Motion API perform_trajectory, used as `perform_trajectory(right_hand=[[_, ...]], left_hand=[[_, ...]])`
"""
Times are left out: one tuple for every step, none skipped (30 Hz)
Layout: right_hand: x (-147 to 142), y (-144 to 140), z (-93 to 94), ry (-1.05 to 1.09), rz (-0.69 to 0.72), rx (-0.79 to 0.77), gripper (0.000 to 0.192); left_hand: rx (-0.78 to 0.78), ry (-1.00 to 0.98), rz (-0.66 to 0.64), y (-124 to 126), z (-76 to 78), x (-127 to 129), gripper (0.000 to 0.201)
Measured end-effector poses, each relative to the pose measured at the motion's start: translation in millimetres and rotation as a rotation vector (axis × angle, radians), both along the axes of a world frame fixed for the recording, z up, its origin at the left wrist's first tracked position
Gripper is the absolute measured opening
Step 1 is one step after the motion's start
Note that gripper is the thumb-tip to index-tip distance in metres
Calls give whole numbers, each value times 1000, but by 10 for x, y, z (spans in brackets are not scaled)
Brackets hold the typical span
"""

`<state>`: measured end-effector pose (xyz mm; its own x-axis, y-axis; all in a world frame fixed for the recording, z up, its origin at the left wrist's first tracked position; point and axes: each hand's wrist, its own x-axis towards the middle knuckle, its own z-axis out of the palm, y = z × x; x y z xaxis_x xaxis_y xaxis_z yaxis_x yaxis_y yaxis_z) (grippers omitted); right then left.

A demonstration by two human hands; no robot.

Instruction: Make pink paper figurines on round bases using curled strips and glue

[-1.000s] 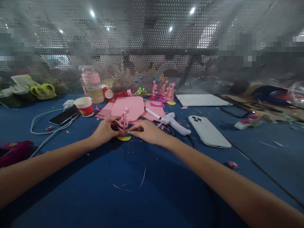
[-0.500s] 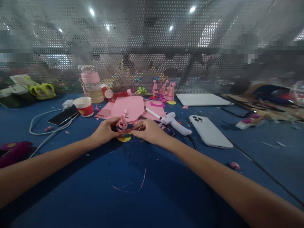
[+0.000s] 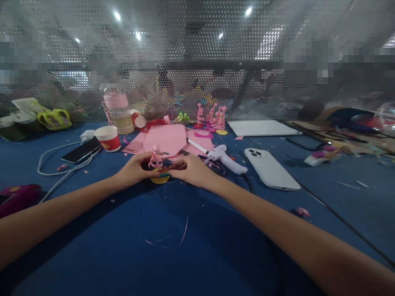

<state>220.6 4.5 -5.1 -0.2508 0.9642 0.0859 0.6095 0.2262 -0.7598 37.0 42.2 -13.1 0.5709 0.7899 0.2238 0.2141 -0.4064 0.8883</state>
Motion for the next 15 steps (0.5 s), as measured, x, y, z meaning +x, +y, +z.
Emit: perform_trajectory(right_hand=[[3, 2, -7, -1, 4, 0, 22], [6, 4, -12, -2, 8, 0, 22], [8, 4, -15, -3, 12, -4, 23], [10, 4, -13, -3, 16, -7, 23], [12, 3, -7, -4, 20, -10, 23], [13, 0, 4, -6, 27, -12, 22], [14, -4, 20, -10, 29, -12, 22], [14, -9, 39, -17, 28, -11, 22], [15, -15, 62, -28, 21, -13, 23], [15, -22, 86, -41, 5, -21, 25], [16, -30, 111, -57, -18, -34, 28], [18, -38, 138, -73, -49, -42, 30], [21, -45, 165, -89, -82, -37, 31], [26, -53, 194, -108, -105, -16, 31], [32, -59, 227, -128, -123, 22, 29]], left_hand=[[7, 5, -2, 6, -7, -2, 39], [19, 12, -3, 12, -14, -5, 38], [34, 21, -1, 16, -20, -7, 37], [52, 31, 4, 19, -25, -9, 35], [70, 41, 11, 21, -29, -10, 34], [84, 52, 19, 22, -31, -10, 32], [93, 62, 28, 23, -32, -9, 31], [97, 69, 37, 23, -32, -7, 31], [95, 71, 42, 23, -31, -5, 31], [86, 69, 44, 22, -28, -1, 32], [68, 59, 41, 22, -25, 2, 34], [42, 45, 35, 22, -23, 5, 36], [9, 25, 27, 23, -22, 8, 37], [-31, 1, 18, 24, -22, 9, 38], [-70, -24, 11, 24, -24, 10, 39]])
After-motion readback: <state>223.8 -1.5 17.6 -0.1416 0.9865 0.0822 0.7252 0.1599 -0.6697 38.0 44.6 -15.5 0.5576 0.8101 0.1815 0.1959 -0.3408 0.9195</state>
